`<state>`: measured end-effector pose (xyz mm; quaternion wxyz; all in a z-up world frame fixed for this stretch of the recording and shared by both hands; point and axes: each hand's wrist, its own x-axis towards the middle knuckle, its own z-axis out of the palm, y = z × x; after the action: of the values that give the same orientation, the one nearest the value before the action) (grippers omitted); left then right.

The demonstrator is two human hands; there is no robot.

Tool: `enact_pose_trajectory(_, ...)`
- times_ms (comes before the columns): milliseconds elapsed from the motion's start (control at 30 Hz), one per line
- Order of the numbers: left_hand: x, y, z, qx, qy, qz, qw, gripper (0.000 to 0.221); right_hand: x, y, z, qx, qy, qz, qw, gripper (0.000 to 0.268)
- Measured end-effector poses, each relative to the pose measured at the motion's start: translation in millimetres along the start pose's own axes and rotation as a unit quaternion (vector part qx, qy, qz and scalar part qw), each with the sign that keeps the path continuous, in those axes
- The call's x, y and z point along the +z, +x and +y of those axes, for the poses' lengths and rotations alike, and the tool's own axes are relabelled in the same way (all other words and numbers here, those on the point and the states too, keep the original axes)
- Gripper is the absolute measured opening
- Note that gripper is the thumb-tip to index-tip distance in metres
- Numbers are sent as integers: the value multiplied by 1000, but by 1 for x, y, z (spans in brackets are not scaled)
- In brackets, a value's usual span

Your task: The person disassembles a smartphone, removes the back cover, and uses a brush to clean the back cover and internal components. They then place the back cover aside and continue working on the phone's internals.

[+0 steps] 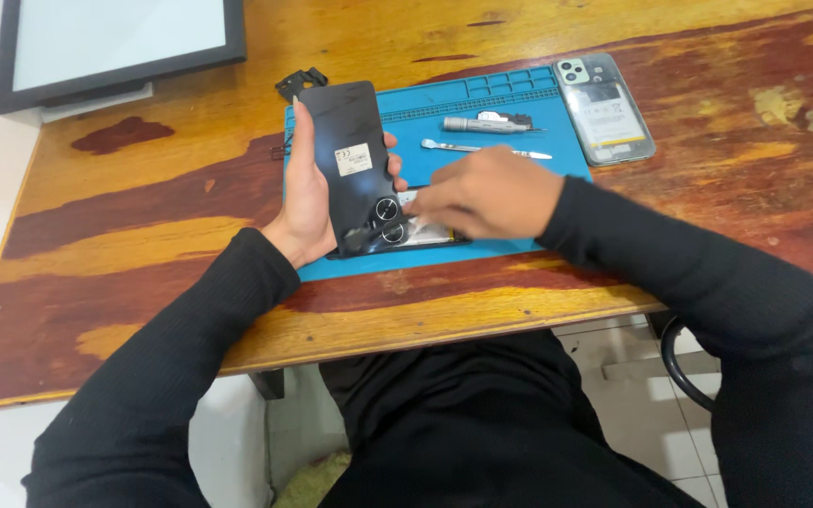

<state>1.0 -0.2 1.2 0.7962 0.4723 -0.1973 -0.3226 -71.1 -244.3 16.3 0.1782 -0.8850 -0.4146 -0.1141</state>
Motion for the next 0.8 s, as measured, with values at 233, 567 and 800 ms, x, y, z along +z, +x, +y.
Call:
enact_pose_trajectory(233, 2, 0, 1, 0, 5, -5, 1000, 92, -9, 3, 11, -22, 26, 19, 999, 13)
enact_pose_trajectory(567, 0, 1, -1, 9, 13, -9, 1000, 93, 1, 8, -8, -55, -23, 26, 998, 20)
enact_pose_trajectory(800, -2, 1, -1, 5, -58, -14, 998, 99, -4, 5, -2, -53, -111, 48, 991, 22)
